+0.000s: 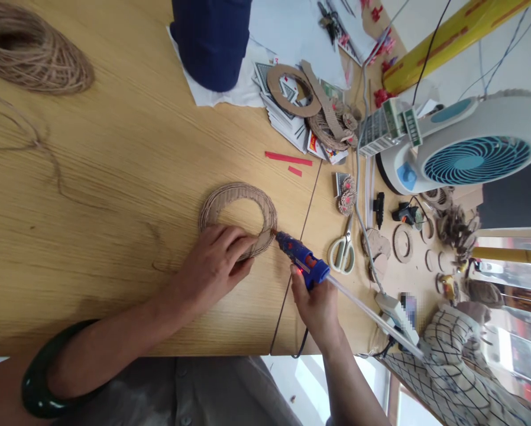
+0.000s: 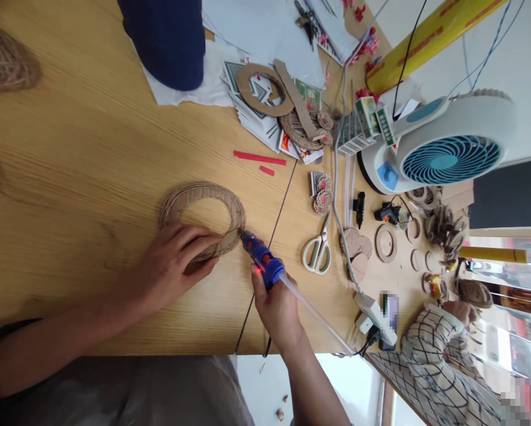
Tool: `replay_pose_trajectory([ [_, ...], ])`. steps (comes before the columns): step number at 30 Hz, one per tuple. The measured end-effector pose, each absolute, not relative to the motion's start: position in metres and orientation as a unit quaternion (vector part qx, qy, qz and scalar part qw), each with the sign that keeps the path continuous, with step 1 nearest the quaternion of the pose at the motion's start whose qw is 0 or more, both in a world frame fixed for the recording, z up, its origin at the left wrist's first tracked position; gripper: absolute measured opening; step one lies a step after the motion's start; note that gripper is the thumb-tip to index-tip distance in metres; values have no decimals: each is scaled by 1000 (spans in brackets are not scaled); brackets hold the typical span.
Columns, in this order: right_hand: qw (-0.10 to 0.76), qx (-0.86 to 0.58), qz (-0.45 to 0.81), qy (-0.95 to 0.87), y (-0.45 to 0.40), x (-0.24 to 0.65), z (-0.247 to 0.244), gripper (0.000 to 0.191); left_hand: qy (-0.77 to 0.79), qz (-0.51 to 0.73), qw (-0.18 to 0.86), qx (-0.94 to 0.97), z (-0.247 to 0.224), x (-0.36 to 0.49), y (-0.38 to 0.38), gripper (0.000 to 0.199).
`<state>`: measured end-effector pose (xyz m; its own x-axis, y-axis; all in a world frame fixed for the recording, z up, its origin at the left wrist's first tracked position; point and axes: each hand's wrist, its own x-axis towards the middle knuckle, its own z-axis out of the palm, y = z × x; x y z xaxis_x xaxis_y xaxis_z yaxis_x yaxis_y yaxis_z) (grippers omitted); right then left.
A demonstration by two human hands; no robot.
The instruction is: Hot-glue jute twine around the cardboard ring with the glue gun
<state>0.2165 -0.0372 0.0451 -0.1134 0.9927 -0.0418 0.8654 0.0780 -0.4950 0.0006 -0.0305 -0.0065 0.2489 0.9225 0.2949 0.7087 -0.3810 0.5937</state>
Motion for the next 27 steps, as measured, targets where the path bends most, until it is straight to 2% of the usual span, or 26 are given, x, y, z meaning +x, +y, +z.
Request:
replay_pose_trajectory([
  [4,148,-624,153,-752,-49,215,51,33,524,311,176,773,-6,1,-31,26],
  [14,176,-636,159,-734,-39,211,39,33,522,315,172,774,-8,2,-31,26],
  [20,163,-669,227,-689,-68,211,50,31,529,321,176,766,-7,3,-31,29],
  [27,265,-689,342,-581,-53,214,46,40,530,320,188,763,-5,2,-34,45],
])
